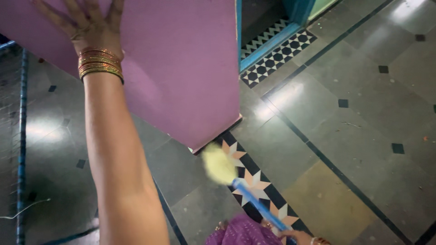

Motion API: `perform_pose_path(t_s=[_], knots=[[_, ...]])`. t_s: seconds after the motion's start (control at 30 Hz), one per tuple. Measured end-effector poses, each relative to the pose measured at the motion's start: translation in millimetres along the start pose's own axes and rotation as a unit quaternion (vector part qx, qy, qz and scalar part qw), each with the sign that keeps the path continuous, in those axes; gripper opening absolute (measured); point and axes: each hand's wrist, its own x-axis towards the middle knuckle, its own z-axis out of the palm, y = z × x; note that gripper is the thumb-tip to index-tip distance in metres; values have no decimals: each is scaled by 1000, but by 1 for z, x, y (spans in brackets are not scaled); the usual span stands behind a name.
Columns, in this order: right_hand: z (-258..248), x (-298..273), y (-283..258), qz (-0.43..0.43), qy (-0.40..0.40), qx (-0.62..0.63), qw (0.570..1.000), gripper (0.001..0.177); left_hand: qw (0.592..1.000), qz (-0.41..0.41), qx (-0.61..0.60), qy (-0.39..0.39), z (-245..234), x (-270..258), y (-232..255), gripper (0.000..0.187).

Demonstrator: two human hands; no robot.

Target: The person sweeps a tiled floor using a broom with a blue handle and yellow bristles. They move systematically across the room, sweeping debris along the edges of walls and doorways, and gathering it into a central area.

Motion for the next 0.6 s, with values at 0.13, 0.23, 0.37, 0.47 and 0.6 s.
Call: perform_pose_path(t_s=[0.13, 0.23, 0.37, 0.47, 0.6], knots=[[-8, 11, -11, 132, -18, -60, 989, 50, 998, -2, 39, 49, 7, 0, -2, 121], [-18, 24, -23, 179, -36, -125, 975, 45, 991, -18, 103, 85, 12, -1, 2, 125], [-31, 21, -28, 218, -56, -195, 955, 39, 986, -11, 123, 109, 15, 4, -4, 123], [-53, 3, -6, 257, 32, -147, 955, 41, 987, -4, 110, 117, 13, -1, -6, 118], [-104, 19, 9, 349, 117, 76, 927, 58, 986, 3, 71, 149, 11, 4, -7, 127]])
